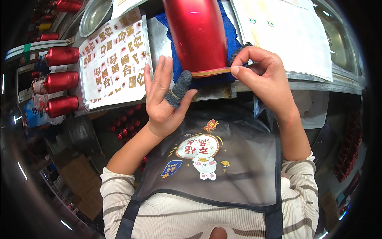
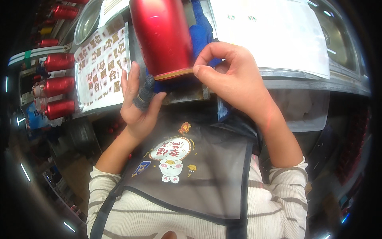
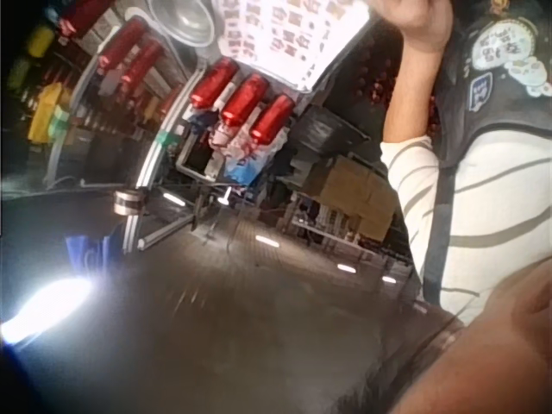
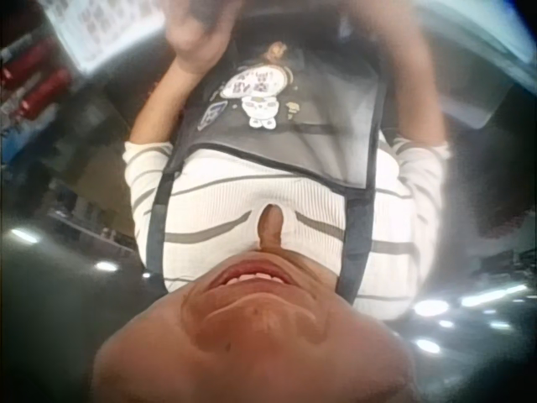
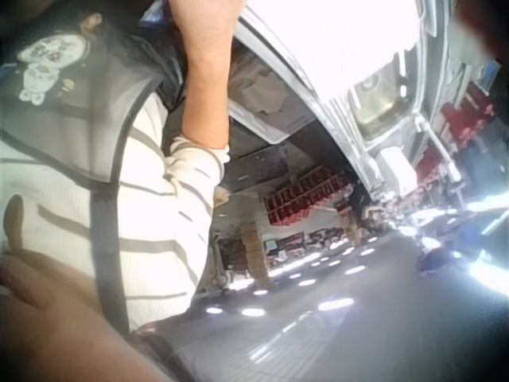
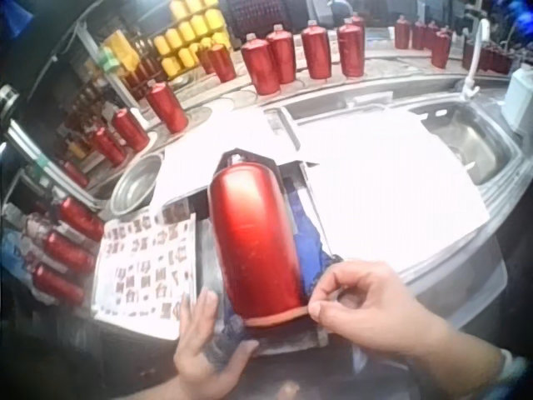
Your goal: The person repeatedly picks up red metal bottles, applies gold stickers to their sides, and wipes the surfaces with a blue cloth. The person places finished bottles on a nearby tray and continues the cycle with new bottles from a bin.
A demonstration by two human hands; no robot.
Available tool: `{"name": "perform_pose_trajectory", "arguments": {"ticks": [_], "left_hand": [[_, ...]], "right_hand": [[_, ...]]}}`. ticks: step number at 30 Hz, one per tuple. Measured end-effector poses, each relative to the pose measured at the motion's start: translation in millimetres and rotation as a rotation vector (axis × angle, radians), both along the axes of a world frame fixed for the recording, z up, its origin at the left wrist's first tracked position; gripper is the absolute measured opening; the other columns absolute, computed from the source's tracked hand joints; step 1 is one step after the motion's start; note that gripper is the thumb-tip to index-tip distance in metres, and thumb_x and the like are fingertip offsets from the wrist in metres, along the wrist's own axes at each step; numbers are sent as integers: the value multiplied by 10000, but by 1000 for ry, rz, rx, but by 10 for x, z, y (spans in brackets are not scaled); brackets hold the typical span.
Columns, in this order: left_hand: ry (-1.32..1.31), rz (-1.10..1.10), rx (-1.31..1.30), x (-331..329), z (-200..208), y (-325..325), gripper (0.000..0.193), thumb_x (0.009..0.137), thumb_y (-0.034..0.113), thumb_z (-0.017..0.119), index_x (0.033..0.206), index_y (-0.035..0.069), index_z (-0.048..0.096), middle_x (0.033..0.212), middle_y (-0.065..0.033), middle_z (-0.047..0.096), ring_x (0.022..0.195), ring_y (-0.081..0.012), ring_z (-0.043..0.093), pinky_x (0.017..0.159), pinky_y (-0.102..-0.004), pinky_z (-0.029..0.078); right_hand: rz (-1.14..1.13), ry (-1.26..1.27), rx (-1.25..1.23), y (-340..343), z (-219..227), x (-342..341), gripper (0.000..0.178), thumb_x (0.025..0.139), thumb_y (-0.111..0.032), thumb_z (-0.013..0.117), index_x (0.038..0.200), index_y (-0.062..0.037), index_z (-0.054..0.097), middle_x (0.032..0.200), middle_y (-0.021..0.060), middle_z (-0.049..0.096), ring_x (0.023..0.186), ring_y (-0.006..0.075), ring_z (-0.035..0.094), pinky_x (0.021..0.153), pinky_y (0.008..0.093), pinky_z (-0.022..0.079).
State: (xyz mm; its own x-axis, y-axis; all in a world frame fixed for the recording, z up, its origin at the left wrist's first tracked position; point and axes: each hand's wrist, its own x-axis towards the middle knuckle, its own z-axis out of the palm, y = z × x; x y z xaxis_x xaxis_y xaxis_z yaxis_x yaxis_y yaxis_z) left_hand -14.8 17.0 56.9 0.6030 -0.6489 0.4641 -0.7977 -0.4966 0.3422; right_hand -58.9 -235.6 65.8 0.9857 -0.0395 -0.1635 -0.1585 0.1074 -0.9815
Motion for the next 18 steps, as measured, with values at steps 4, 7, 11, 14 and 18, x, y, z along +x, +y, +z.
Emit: {"name": "perform_pose_trajectory", "arguments": {"ticks": [4, 7, 11, 14, 18], "left_hand": [[-75, -34, 10, 34, 74, -110, 386, 733, 57, 828, 1108, 75, 735, 1474, -228, 474, 1329, -447, 480, 1093, -652, 242], [-166, -98, 78, 80, 148, -183, 381, 769, 31, 792, 1137, 12, 696, 1498, -278, 413, 1371, -462, 424, 1098, -665, 216], [-231, -105, 131, 113, 268, -318, 338, 671, 24, 791, 1004, 63, 750, 1486, -272, 438, 1364, -482, 423, 1081, -690, 203], [-293, -126, 138, 153, 286, -480, 301, 586, 35, 762, 886, 54, 756, 1469, -258, 470, 1355, -502, 425, 1060, -727, 179], [-155, 31, -112, 213, 133, -522, 502, 650, 152, 827, 1140, 96, 732, 1457, -236, 487, 1316, -381, 513, 1075, -598, 334]], "right_hand": [[10, 0, -28, -33, -21, 4, 32, 844, -26, 654, 831, -15, 626, 777, -57, 568, 623, -31, 429, 536, 149, 315], [11, 26, -42, -37, 28, 12, 40, 843, -39, 660, 833, -17, 629, 780, -58, 574, 622, -31, 433, 535, 147, 310], [13, 29, -25, -24, 15, 33, 52, 845, -54, 666, 834, -17, 632, 784, -55, 584, 630, -29, 446, 542, 145, 318], [14, 28, -39, -7, 1, 42, 60, 851, -60, 670, 837, -15, 634, 791, -53, 591, 641, -25, 456, 555, 148, 332], [24, 18, -51, 5, -33, 47, 70, 867, -68, 676, 849, -11, 640, 812, -46, 600, 670, -14, 469, 579, 154, 351]]}}
